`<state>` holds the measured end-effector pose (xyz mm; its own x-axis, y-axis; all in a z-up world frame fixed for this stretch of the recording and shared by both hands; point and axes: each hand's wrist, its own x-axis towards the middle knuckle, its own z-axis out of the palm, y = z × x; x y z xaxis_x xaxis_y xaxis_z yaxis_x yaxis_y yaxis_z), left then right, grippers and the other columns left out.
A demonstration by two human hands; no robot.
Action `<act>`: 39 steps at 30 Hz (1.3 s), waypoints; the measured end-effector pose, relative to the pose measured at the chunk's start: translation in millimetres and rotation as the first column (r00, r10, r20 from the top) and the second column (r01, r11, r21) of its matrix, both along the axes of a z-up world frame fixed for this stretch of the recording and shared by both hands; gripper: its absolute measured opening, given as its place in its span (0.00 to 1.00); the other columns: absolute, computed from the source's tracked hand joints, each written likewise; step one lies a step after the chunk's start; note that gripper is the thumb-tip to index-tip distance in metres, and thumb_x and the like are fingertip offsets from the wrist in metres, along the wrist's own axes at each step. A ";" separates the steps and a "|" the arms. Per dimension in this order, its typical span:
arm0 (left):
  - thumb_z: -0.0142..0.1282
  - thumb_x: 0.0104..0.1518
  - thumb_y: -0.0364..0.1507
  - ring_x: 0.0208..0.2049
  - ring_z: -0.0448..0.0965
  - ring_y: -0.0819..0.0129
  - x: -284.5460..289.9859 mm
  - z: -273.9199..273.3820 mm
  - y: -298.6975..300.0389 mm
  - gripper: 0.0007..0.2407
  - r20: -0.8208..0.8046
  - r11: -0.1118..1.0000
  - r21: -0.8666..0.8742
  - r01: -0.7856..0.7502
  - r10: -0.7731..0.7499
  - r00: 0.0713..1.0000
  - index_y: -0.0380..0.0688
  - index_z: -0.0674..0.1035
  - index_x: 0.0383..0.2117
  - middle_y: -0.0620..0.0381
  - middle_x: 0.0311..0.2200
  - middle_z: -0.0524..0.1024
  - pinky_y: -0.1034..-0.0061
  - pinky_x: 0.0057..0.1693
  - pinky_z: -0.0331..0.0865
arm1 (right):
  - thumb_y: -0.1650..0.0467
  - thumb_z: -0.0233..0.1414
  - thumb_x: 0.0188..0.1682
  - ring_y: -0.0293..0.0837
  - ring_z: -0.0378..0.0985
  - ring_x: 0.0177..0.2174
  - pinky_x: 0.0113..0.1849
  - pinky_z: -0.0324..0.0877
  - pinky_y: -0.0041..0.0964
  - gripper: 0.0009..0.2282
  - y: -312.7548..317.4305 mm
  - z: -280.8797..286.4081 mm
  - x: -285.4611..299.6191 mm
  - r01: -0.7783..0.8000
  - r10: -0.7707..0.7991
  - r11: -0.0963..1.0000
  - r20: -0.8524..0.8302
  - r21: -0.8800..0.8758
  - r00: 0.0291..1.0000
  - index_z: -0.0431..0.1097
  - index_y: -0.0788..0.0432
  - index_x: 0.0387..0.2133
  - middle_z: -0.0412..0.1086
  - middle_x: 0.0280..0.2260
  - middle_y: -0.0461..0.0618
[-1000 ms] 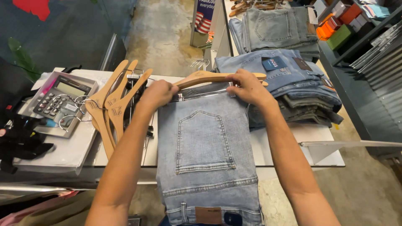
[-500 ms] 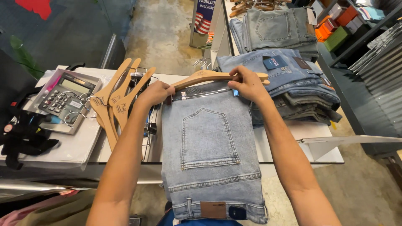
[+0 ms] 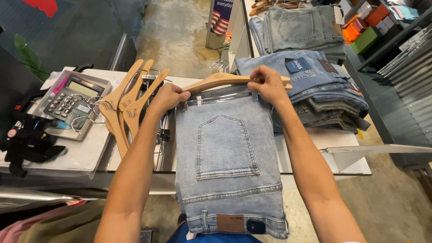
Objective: Hanging folded denim jeans onto wooden hangers with metal clips and organizing them.
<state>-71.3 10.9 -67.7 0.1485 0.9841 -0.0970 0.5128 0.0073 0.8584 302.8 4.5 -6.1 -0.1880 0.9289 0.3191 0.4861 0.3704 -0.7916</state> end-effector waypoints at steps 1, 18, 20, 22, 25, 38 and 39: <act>0.65 0.53 0.37 0.28 0.79 0.65 1.6 0.6 -0.1 0.15 -0.001 1.000 0.000 -0.002 0.002 1.000 0.34 0.87 0.34 0.51 0.24 0.81 0.70 0.40 0.71 | 0.78 0.64 0.41 0.32 0.73 0.26 0.29 0.69 0.28 0.10 5.3 3.1 -0.5 -0.002 0.002 1.000 -0.001 0.000 1.000 0.71 0.62 0.34 0.71 0.25 0.42; 0.65 0.53 0.40 0.50 0.78 0.46 71.6 22.8 72.4 0.20 -0.466 0.954 0.169 0.248 -0.145 0.873 0.44 0.80 0.49 0.42 0.46 0.79 0.57 0.57 0.69 | 0.75 0.64 0.44 0.32 0.68 0.32 0.35 0.67 0.30 0.11 -24.8 60.1 -11.4 -0.220 0.215 0.975 0.107 0.037 0.971 0.70 0.60 0.36 0.68 0.30 0.41; 0.65 0.53 0.39 0.49 0.79 0.47 75.6 11.8 73.9 0.20 -0.408 0.938 0.158 0.309 -0.223 0.885 0.43 0.80 0.48 0.43 0.45 0.80 0.59 0.57 0.70 | 0.75 0.64 0.44 0.32 0.68 0.32 0.35 0.67 0.30 0.10 -27.2 51.1 0.2 -0.191 0.186 0.981 0.135 0.031 0.973 0.70 0.60 0.36 0.68 0.30 0.41; 0.66 0.52 0.37 0.48 0.80 0.48 79.5 2.6 74.6 0.20 -0.346 0.922 0.152 0.357 -0.289 0.893 0.42 0.79 0.48 0.43 0.45 0.80 0.61 0.56 0.72 | 0.75 0.63 0.45 0.33 0.69 0.32 0.35 0.67 0.30 0.10 -26.5 46.5 8.0 -0.176 0.169 0.984 0.164 0.026 0.972 0.71 0.60 0.36 0.67 0.29 0.42; 0.66 0.50 0.33 0.47 0.79 0.45 77.5 -1.1 70.1 0.18 -0.296 0.888 0.277 0.367 -0.284 0.912 0.39 0.77 0.46 0.41 0.43 0.80 0.59 0.53 0.72 | 0.73 0.61 0.46 0.32 0.73 0.32 0.36 0.69 0.29 0.07 -21.5 47.9 5.6 -0.204 0.214 0.974 0.112 -0.095 0.970 0.71 0.59 0.36 0.72 0.30 0.41; 0.55 0.56 0.18 0.43 0.75 0.33 -45.0 40.2 -15.4 0.19 -0.187 0.733 0.612 -0.296 0.498 0.847 0.35 0.69 0.55 0.29 0.49 0.65 0.51 0.48 0.73 | 0.71 0.63 0.46 0.59 0.74 0.46 0.47 0.69 0.47 0.14 -5.8 63.3 -191.5 -0.514 0.347 0.782 0.439 0.353 0.829 0.72 0.63 0.43 0.71 0.45 0.59; 0.53 0.57 0.14 0.44 0.74 0.31 -63.4 37.6 -25.7 0.20 -0.203 0.733 0.580 -0.356 0.553 0.808 0.34 0.68 0.57 0.28 0.51 0.64 0.50 0.50 0.72 | 0.70 0.62 0.46 0.58 0.75 0.44 0.46 0.69 0.47 0.14 -3.5 55.7 -213.1 -0.550 0.412 0.795 0.438 0.255 0.799 0.72 0.62 0.43 0.72 0.44 0.59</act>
